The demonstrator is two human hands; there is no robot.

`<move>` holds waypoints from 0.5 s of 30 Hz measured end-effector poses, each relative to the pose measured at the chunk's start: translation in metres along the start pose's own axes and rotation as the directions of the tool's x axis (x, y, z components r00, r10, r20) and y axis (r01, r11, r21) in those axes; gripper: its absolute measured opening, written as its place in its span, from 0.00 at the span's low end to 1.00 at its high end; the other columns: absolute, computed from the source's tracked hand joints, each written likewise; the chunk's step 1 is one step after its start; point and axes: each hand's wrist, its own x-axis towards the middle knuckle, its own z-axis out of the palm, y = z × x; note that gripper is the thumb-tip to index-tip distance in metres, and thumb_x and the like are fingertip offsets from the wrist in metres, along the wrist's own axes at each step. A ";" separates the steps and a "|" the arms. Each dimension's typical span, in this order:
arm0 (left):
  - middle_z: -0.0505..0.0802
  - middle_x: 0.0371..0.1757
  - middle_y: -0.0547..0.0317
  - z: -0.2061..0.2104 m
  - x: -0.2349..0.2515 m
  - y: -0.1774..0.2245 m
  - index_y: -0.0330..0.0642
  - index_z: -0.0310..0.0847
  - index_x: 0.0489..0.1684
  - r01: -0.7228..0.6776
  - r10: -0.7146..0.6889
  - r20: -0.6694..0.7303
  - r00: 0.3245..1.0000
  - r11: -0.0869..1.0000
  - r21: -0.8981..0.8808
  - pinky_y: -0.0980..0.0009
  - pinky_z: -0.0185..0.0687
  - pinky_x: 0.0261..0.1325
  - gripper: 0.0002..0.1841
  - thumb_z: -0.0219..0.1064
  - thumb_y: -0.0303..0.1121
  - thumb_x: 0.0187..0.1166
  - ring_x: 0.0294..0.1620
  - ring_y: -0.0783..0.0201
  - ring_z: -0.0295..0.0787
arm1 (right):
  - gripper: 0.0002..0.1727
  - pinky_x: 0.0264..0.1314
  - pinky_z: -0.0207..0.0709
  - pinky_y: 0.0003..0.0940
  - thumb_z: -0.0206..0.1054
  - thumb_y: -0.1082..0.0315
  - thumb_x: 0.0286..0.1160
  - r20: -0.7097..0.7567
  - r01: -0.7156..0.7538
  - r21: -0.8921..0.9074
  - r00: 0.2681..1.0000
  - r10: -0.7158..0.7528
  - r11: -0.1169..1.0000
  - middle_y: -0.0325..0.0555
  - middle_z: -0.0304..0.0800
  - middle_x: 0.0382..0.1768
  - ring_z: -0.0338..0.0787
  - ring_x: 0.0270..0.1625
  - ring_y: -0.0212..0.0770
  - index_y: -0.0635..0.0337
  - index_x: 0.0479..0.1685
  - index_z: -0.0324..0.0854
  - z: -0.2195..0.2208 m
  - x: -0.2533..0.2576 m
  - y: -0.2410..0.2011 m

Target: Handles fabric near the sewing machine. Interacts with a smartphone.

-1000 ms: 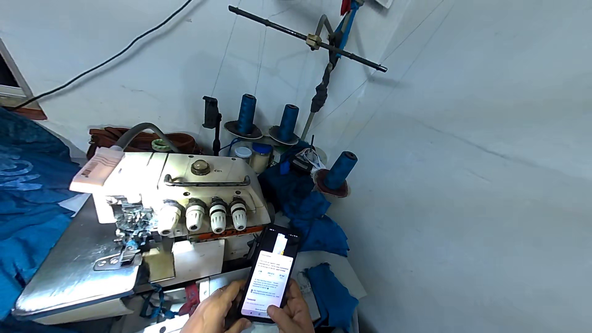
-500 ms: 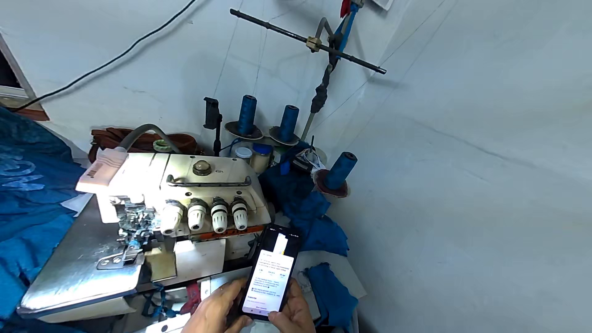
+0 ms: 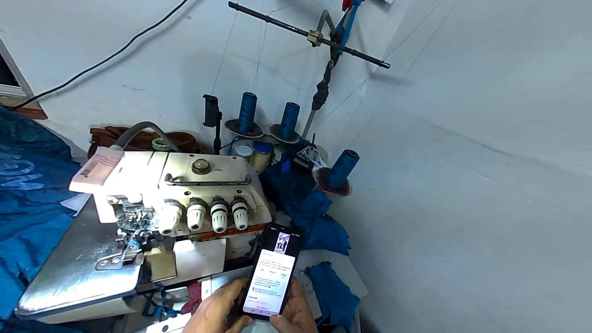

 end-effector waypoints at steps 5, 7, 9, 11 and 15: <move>0.93 0.50 0.42 -0.006 0.001 0.006 0.29 0.79 0.67 0.023 -0.021 0.050 0.999 0.999 -0.041 0.45 0.85 0.62 0.28 0.78 0.36 0.70 0.53 0.46 0.92 | 0.40 0.74 0.82 0.39 0.57 0.91 0.57 -0.013 -0.008 -0.032 1.000 0.008 0.999 0.50 0.82 0.69 0.88 0.68 0.35 0.74 0.78 0.47 0.001 -0.001 0.000; 0.93 0.51 0.40 -0.008 0.002 0.008 0.29 0.79 0.68 0.030 -0.027 0.062 0.998 0.998 -0.049 0.44 0.84 0.62 0.28 0.77 0.36 0.71 0.53 0.44 0.92 | 0.39 0.73 0.82 0.38 0.58 0.91 0.59 -0.033 -0.010 -0.031 0.999 0.009 0.999 0.48 0.84 0.67 0.88 0.67 0.34 0.73 0.77 0.50 0.003 0.000 -0.001; 0.93 0.51 0.39 -0.008 0.003 0.008 0.28 0.79 0.68 0.038 -0.035 0.068 0.997 0.998 -0.052 0.43 0.84 0.62 0.28 0.77 0.35 0.71 0.52 0.44 0.92 | 0.37 0.72 0.83 0.38 0.59 0.90 0.60 -0.058 -0.013 -0.020 0.998 0.012 1.000 0.47 0.85 0.65 0.89 0.65 0.34 0.72 0.75 0.53 0.005 0.000 -0.001; 0.92 0.52 0.37 -0.008 0.003 0.009 0.28 0.78 0.69 0.049 -0.045 0.076 0.996 0.997 -0.058 0.41 0.83 0.63 0.29 0.77 0.35 0.71 0.54 0.42 0.92 | 0.35 0.71 0.83 0.38 0.61 0.89 0.62 -0.070 -0.005 -0.018 0.998 0.004 1.000 0.47 0.86 0.64 0.90 0.64 0.34 0.72 0.75 0.54 0.006 -0.001 -0.002; 0.92 0.51 0.37 -0.008 0.001 0.009 0.27 0.78 0.68 0.050 -0.045 0.074 0.996 0.997 -0.058 0.41 0.83 0.62 0.28 0.77 0.35 0.71 0.53 0.41 0.92 | 0.36 0.72 0.83 0.37 0.61 0.89 0.62 -0.087 -0.014 -0.008 0.996 0.013 1.000 0.47 0.86 0.64 0.90 0.64 0.34 0.73 0.75 0.54 0.007 -0.001 -0.002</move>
